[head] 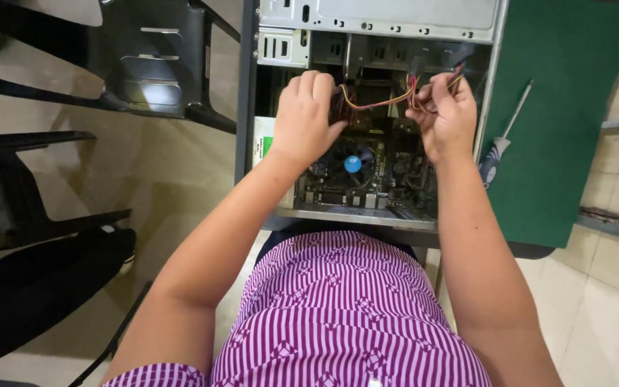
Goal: Organizing and connecting various internal cables and power connectors inside a desktop computer tower.
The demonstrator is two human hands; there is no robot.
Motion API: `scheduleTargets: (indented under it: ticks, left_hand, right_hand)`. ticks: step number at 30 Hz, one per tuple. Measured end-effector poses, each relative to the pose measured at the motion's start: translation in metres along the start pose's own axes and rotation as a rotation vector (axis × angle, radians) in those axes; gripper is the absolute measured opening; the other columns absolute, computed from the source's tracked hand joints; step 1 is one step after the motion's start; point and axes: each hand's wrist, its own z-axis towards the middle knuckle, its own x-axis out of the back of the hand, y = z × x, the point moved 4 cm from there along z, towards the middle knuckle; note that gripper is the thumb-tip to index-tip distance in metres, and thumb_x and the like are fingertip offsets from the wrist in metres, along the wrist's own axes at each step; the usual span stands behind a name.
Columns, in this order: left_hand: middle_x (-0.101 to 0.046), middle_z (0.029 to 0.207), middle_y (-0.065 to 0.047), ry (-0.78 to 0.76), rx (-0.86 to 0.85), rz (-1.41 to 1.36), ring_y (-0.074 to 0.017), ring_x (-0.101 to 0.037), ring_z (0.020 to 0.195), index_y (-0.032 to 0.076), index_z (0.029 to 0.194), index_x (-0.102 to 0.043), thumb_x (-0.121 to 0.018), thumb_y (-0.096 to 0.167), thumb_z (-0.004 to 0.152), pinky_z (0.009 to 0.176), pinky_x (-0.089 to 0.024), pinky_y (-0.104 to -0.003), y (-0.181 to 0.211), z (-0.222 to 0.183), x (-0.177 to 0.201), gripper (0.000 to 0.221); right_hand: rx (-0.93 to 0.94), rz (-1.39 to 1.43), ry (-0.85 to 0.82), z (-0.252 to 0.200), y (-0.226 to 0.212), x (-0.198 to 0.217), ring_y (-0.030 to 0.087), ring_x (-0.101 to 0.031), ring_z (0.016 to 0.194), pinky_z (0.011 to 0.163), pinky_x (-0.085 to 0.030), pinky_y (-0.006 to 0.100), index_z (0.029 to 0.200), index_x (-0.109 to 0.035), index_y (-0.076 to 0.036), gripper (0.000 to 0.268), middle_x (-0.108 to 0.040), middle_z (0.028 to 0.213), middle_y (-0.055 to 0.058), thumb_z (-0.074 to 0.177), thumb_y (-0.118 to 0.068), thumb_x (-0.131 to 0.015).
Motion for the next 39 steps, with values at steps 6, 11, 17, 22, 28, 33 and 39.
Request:
scheduleTargets:
  ticks: [6, 11, 17, 22, 28, 33, 39]
  left_hand:
    - [-0.059, 0.094, -0.002, -0.236, 0.173, 0.084, -0.024, -0.061, 0.083, 0.016, 0.101, -0.05, -0.093, 0.076, 0.062, 0.073, -0.049, -0.041, 0.019, 0.019, 0.012, 0.084]
    - [-0.059, 0.083, -0.002, -0.087, 0.155, 0.11, -0.0274, -0.06, 0.072, 0.016, 0.097, -0.053, -0.079, 0.031, 0.072, 0.067, -0.042, -0.041, 0.019, 0.018, -0.016, 0.039]
    - [-0.066, 0.084, -0.004, -0.321, 0.069, -0.005, -0.0301, -0.066, 0.067, 0.017, 0.095, -0.065, -0.073, 0.028, 0.093, 0.064, -0.043, -0.044, -0.011, 0.023, -0.008, 0.014]
    - [-0.067, 0.079, -0.006, -0.517, 0.099, 0.034, -0.0303, -0.065, 0.066, 0.016, 0.086, -0.067, -0.065, 0.017, 0.097, 0.066, -0.045, -0.042, -0.025, 0.025, -0.013, 0.011]
    - [-0.059, 0.059, 0.0, -0.973, 0.256, 0.223, -0.0219, -0.054, 0.056, 0.017, 0.066, -0.055, -0.06, -0.007, 0.087, 0.061, -0.044, -0.034, -0.028, 0.033, -0.032, 0.032]
    - [-0.068, 0.101, -0.01, -1.351, 0.413, 0.15, -0.0226, -0.063, 0.082, -0.002, 0.127, -0.064, -0.048, -0.001, 0.101, 0.076, -0.057, -0.035, -0.025, 0.049, -0.009, 0.031]
    - [-0.025, 0.169, -0.013, -1.58, 0.204, 0.117, -0.038, -0.033, 0.15, 0.036, 0.167, -0.004, -0.03, -0.009, 0.098, 0.119, -0.039, -0.055, -0.057, 0.039, -0.042, 0.086]
  right_hand:
    - [0.525, -0.242, 0.071, -0.046, -0.061, -0.038, 0.02, -0.066, 0.074, 0.068, -0.065, 0.034, 0.107, -0.052, -0.009, 0.015, -0.061, 0.084, 0.007, 0.111, -0.023, -0.048]
    - [0.638, -0.03, 0.214, -0.034, -0.084, -0.009, 0.026, -0.069, 0.076, 0.074, -0.068, 0.042, 0.104, -0.054, -0.007, 0.017, -0.062, 0.083, 0.011, 0.105, -0.024, -0.055]
    - [0.664, -0.006, 0.34, -0.018, -0.098, 0.03, 0.023, -0.066, 0.072, 0.076, -0.067, 0.045, 0.104, -0.061, -0.007, 0.02, -0.062, 0.076, 0.011, 0.101, -0.027, -0.058]
    - [0.64, 0.235, 0.263, -0.006, -0.09, 0.045, 0.03, -0.054, 0.065, 0.065, -0.054, 0.05, 0.108, -0.061, -0.003, 0.024, -0.05, 0.071, 0.011, 0.102, -0.026, -0.061]
    - [0.517, -0.029, 0.102, -0.036, -0.099, -0.007, 0.021, -0.061, 0.07, 0.062, -0.055, 0.036, 0.109, -0.062, -0.012, 0.014, -0.058, 0.08, 0.007, 0.111, -0.023, -0.055]
    - [0.245, -0.479, -0.173, -0.055, -0.082, -0.045, 0.013, -0.065, 0.078, 0.075, -0.063, 0.024, 0.105, -0.061, -0.01, 0.015, -0.064, 0.089, 0.002, 0.116, -0.009, -0.05]
    - [0.041, -1.034, -0.545, -0.06, -0.059, -0.062, 0.009, -0.048, 0.064, 0.06, -0.042, 0.024, 0.099, -0.075, -0.012, 0.016, -0.064, 0.078, 0.0, 0.103, -0.026, -0.069]
